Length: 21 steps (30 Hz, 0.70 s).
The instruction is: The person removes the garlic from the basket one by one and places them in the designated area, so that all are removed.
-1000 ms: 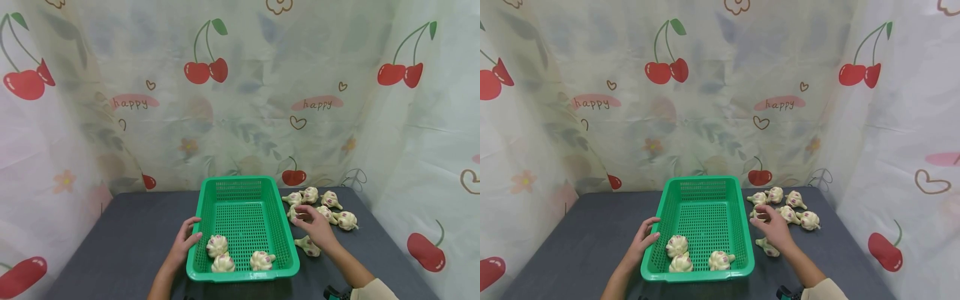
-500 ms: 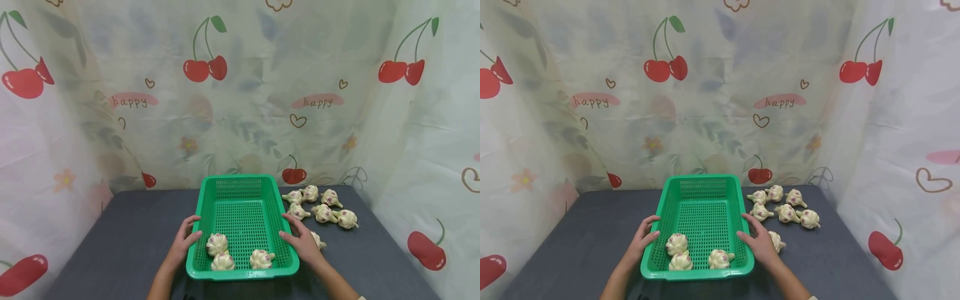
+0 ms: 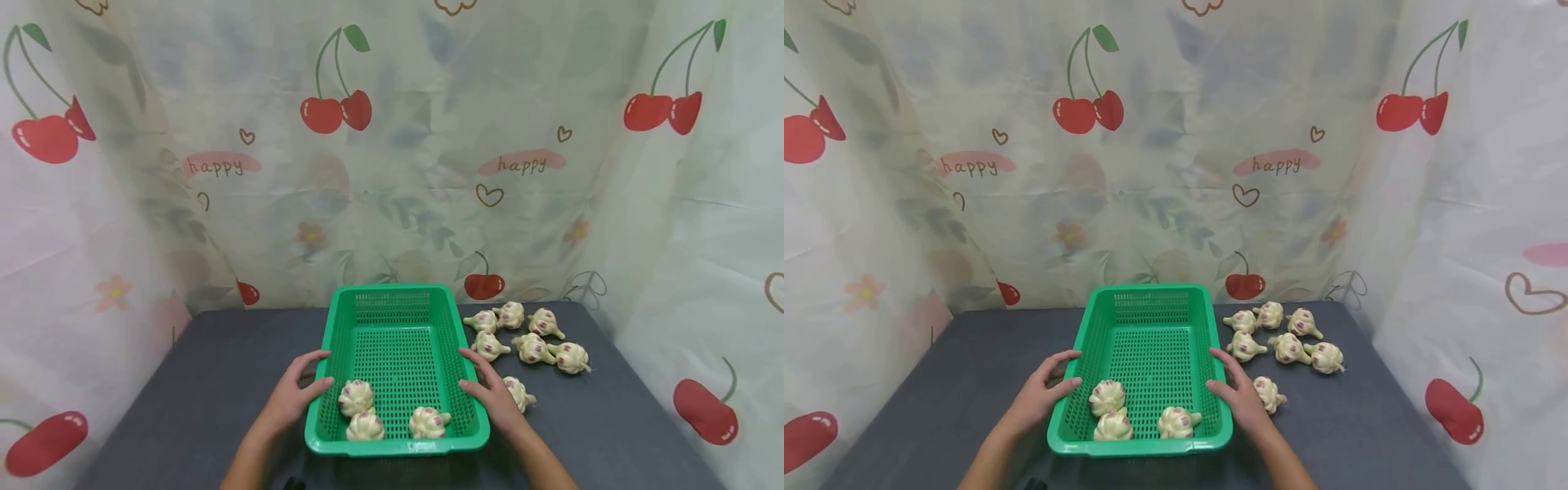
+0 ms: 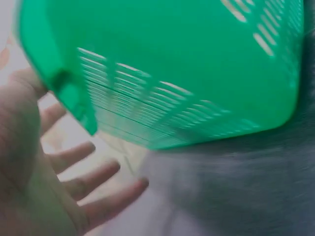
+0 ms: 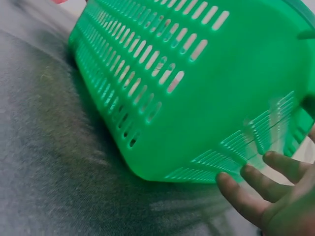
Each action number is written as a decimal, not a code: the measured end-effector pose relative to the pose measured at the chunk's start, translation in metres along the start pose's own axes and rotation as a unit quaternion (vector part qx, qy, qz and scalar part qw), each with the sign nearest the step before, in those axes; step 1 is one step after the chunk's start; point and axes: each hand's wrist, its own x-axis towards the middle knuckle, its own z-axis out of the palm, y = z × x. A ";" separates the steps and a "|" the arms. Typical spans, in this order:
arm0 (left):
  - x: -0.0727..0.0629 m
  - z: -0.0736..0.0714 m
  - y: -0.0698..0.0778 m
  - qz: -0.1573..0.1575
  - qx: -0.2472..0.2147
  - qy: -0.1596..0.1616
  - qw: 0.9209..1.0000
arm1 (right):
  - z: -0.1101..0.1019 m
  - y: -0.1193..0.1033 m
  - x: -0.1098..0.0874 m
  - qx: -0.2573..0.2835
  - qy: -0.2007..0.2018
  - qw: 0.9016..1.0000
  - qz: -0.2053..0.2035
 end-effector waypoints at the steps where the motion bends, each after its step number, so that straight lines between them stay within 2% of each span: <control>1: 0.000 -0.003 0.003 -0.001 0.031 -0.003 1.000 | 0.000 0.000 0.000 0.000 -0.001 1.000 0.000; 3: 0.002 -0.008 0.011 0.001 0.090 -0.012 0.996 | 0.000 0.001 -0.001 -0.002 0.002 1.000 -0.001; 6: 0.003 -0.013 0.024 0.016 0.174 -0.026 0.984 | 0.001 0.002 -0.002 0.001 0.007 1.000 -0.003; 9: 0.005 -0.015 0.037 0.045 0.224 -0.038 0.973 | 0.002 0.001 -0.002 0.001 0.010 1.000 0.002; 12: 0.009 -0.015 0.052 0.070 0.243 -0.070 0.965 | 0.002 0.001 -0.002 0.001 0.009 1.000 0.003; 15: 0.016 -0.015 0.069 0.085 0.253 -0.124 0.956 | 0.002 0.002 -0.001 -0.002 0.011 1.000 -0.001; 21: 0.033 -0.011 0.091 0.114 0.272 -0.224 0.929 | 0.002 0.003 0.002 -0.011 0.019 1.000 -0.019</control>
